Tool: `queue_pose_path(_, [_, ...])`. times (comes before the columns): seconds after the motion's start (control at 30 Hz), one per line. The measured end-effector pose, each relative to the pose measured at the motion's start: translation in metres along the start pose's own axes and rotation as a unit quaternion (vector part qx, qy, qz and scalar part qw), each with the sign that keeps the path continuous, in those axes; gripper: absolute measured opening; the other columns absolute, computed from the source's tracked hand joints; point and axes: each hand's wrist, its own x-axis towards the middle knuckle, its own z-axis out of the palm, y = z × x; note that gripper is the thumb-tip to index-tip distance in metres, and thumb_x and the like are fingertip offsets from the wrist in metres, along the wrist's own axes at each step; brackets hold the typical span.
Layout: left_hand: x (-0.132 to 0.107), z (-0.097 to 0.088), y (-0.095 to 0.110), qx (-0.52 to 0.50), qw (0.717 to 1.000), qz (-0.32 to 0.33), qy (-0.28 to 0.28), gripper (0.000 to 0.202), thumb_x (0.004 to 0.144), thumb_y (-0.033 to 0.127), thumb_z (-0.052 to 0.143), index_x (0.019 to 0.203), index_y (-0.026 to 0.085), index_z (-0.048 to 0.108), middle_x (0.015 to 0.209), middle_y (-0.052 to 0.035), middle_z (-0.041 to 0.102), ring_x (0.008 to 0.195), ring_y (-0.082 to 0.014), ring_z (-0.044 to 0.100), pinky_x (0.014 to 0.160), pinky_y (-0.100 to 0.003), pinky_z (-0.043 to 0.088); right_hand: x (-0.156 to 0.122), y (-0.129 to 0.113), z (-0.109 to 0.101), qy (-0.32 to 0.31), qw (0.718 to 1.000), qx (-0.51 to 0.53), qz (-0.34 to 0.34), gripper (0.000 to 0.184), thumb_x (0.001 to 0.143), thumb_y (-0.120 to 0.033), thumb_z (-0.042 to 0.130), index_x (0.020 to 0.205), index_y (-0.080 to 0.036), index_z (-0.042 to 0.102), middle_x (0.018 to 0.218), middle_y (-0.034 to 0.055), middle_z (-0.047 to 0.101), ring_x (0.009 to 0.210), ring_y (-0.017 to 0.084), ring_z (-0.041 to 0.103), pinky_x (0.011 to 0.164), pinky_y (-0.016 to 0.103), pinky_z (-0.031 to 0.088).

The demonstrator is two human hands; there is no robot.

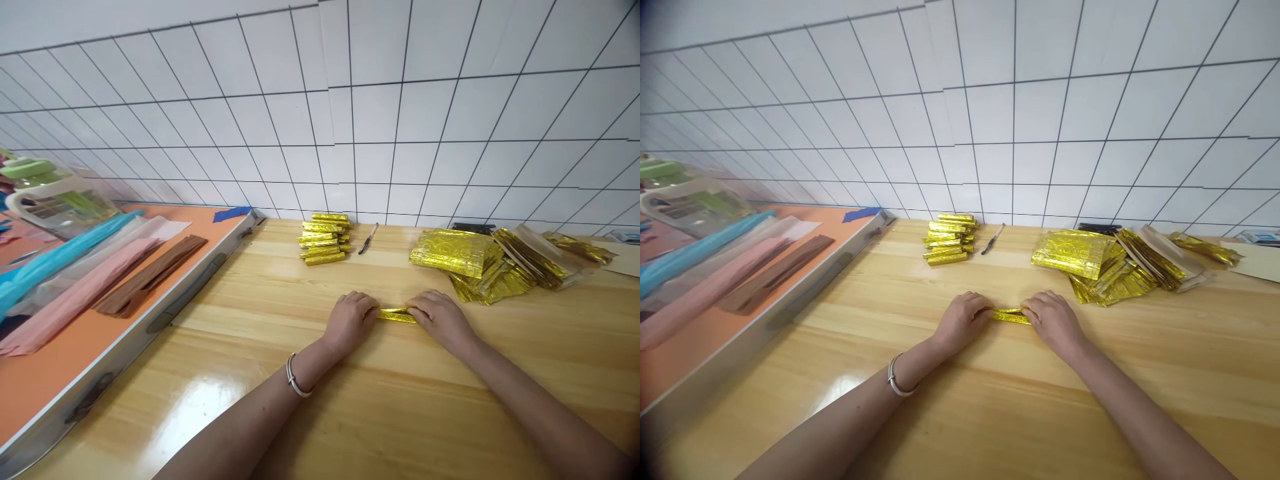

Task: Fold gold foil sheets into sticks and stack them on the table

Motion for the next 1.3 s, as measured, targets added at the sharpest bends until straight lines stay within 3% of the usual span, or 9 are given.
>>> queue_pose_path(0.17, [0.002, -0.007, 0.003, 0.003, 1.0, -0.022, -0.017, 0.014, 0.084, 0.032, 0.055, 0.089, 0.023, 0.065, 0.084, -0.0023, 0.065, 0.082, -0.0179, 0.056, 0.074, -0.028, 0.041, 0.002, -0.006, -0.006, -0.017, 0.998, -0.058, -0.028, 0.021, 0.09, -0.024, 0.045, 0.09, -0.023, 0.066, 0.084, 0.0071, 0.065, 0.084, 0.022, 0.054, 0.075, 0.034, 0.038])
queue_pose_path(0.33, [0.017, -0.014, -0.003, 0.01, 0.996, -0.018, -0.089, 0.022, 0.087, 0.029, 0.047, 0.084, 0.022, 0.067, 0.084, -0.0024, 0.066, 0.079, -0.0158, 0.058, 0.072, -0.025, 0.042, 0.003, -0.007, -0.006, -0.021, 0.993, -0.1, -0.051, 0.023, 0.09, -0.019, 0.043, 0.086, -0.021, 0.065, 0.081, 0.0076, 0.064, 0.082, 0.021, 0.052, 0.074, 0.034, 0.036])
queue_pose_path(0.57, [0.04, -0.02, -0.008, 0.039, 0.985, 0.016, -0.17, 0.021, 0.081, 0.031, 0.05, 0.08, 0.024, 0.07, 0.078, 0.0006, 0.068, 0.069, -0.0132, 0.059, 0.062, -0.02, 0.041, 0.001, -0.005, -0.005, -0.021, 0.989, -0.127, -0.073, 0.018, 0.089, -0.014, 0.046, 0.088, -0.019, 0.063, 0.08, 0.0046, 0.06, 0.08, 0.017, 0.051, 0.073, 0.028, 0.037])
queue_pose_path(0.93, [0.034, -0.024, 0.01, 0.151, 0.973, 0.055, -0.169, 0.02, 0.079, 0.019, 0.045, 0.078, 0.018, 0.065, 0.081, -0.0065, 0.065, 0.076, -0.0205, 0.06, 0.067, -0.03, 0.044, -0.003, -0.007, -0.005, -0.024, 0.985, -0.149, -0.08, 0.017, 0.087, -0.01, 0.047, 0.092, -0.018, 0.061, 0.085, 0.0057, 0.06, 0.085, 0.019, 0.051, 0.071, 0.029, 0.037])
queue_pose_path(1.3, [0.04, -0.02, -0.009, 0.132, 0.977, 0.032, -0.163, 0.018, 0.084, 0.028, 0.046, 0.086, 0.023, 0.063, 0.087, -0.0017, 0.064, 0.075, -0.0164, 0.059, 0.061, -0.024, 0.041, -0.002, 0.0, -0.002, 0.008, 0.995, -0.098, -0.025, 0.018, 0.088, -0.015, 0.046, 0.091, -0.02, 0.063, 0.087, 0.0068, 0.062, 0.088, 0.019, 0.053, 0.073, 0.028, 0.041])
